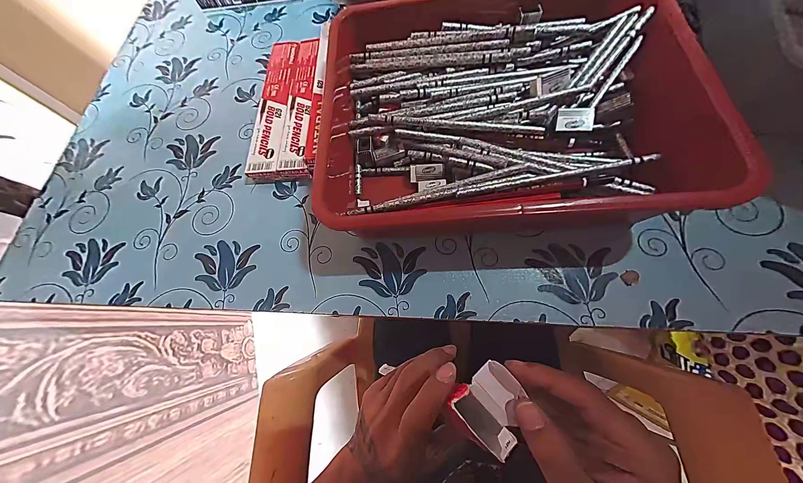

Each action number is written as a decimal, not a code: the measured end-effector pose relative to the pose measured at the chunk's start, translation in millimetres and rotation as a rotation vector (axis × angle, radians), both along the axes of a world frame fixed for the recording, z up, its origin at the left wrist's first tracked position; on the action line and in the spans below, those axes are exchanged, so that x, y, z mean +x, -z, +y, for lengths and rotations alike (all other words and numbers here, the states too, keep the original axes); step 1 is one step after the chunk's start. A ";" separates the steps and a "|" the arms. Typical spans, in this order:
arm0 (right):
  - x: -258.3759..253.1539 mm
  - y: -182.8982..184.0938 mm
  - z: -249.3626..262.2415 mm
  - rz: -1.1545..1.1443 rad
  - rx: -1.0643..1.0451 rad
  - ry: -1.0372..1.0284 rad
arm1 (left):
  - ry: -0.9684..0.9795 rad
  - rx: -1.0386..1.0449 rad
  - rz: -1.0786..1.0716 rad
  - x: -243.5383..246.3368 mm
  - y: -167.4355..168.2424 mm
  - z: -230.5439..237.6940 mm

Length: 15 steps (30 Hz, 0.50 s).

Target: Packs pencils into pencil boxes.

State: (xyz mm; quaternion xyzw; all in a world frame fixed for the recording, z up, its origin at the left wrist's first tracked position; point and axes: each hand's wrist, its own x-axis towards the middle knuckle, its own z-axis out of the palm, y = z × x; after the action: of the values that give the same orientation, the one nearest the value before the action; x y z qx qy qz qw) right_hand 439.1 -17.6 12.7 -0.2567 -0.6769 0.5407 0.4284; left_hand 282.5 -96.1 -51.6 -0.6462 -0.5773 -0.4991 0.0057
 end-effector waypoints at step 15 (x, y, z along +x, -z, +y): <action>1.9 11.7 5.6 -0.020 0.063 -0.108 | 0.081 0.013 -0.167 1.4 -8.4 1.8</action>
State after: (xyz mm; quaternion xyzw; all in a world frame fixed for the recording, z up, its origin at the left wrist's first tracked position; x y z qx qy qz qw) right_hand 441.1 -12.0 1.0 -0.2116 -0.7106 0.5388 0.3999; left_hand 283.9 -94.3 -43.2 -0.6250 -0.5461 -0.5547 -0.0586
